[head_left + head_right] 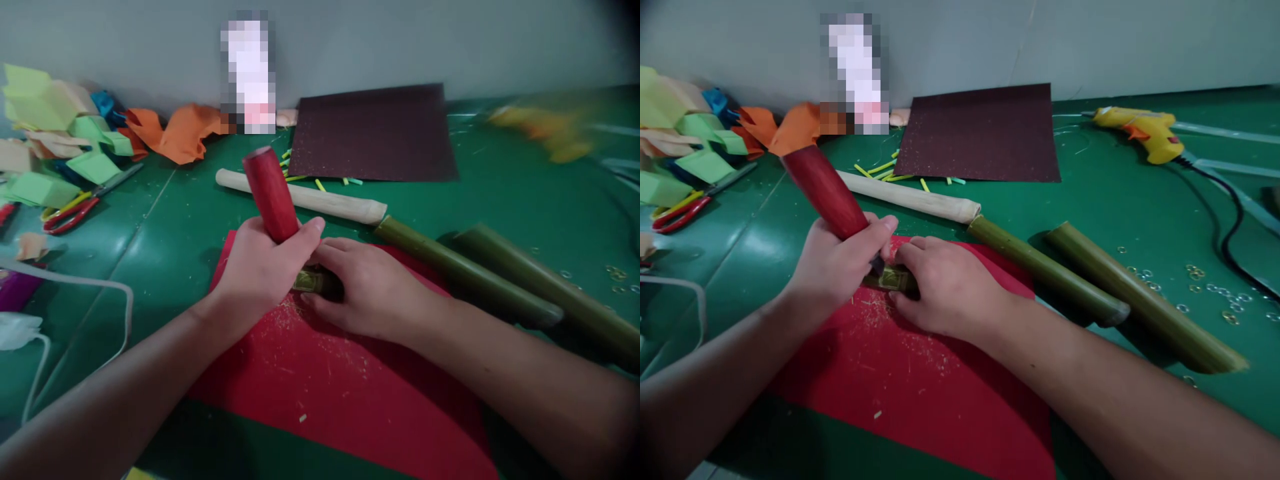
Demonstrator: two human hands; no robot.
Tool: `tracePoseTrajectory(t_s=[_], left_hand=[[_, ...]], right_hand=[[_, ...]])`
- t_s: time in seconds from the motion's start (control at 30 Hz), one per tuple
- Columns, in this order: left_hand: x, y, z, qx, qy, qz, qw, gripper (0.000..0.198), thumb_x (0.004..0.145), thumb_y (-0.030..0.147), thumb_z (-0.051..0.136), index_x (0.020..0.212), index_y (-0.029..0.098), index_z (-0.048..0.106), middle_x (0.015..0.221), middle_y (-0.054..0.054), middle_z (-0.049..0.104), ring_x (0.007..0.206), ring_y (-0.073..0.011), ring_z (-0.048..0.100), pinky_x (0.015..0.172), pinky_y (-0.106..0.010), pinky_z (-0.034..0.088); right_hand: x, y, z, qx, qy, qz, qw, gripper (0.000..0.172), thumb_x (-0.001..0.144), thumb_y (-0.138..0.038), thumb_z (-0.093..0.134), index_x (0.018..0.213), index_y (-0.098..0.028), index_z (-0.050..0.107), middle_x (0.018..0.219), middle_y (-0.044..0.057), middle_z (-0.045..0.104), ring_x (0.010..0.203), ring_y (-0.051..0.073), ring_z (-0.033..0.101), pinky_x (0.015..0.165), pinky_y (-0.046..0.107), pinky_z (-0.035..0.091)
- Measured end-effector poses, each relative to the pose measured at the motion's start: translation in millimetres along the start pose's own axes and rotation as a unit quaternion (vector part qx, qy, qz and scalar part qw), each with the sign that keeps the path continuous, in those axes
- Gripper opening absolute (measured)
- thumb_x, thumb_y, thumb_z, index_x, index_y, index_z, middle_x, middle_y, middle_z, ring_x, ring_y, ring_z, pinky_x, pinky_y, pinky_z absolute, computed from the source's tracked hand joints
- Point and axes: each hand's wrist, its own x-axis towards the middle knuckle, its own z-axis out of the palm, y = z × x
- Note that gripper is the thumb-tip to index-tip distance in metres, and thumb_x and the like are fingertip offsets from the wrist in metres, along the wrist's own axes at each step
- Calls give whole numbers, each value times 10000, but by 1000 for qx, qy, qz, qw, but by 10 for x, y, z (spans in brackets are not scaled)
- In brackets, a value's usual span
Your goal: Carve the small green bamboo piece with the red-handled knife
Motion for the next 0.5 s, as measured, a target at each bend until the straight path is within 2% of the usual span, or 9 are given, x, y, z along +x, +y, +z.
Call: tracePoseTrajectory(t_s=[0.17, 0.27, 0.37, 0.5], left_hand=[[56, -57, -4, 24, 14, 14, 1000, 352, 792, 435, 664, 563, 180, 579, 557, 11, 566, 547, -114, 533, 493, -219, 431], [33, -78, -22, -8, 38, 23, 999, 351, 812, 394, 660, 545, 180, 577, 523, 25, 534, 504, -91, 490, 494, -210, 437], [-5, -95, -52, -49, 38, 43, 997, 345, 822, 332, 662, 527, 185, 561, 476, 42, 482, 441, -71, 422, 481, -211, 435], [-47, -150, -110, -76, 39, 81, 993, 322, 797, 354, 700, 557, 194, 555, 501, 43, 492, 431, -71, 418, 459, -224, 424]], right_hand=[[0, -6, 3, -13, 15, 5, 1000, 311, 784, -316, 625, 1024, -122, 668, 945, 101, 673, 824, 212, 600, 705, 314, 451], [2, 3, 2, -7, 8, 1, 1000, 310, 788, -314, 615, 1025, -124, 678, 922, 94, 668, 825, 209, 596, 712, 314, 454], [4, 3, -2, 3, 5, 0, 1000, 299, 807, -315, 597, 1018, -129, 696, 894, 87, 660, 825, 205, 588, 729, 319, 453], [-1, -22, 2, -20, 24, 3, 1000, 280, 847, -378, 582, 902, -137, 715, 883, 98, 622, 832, 210, 544, 738, 336, 435]])
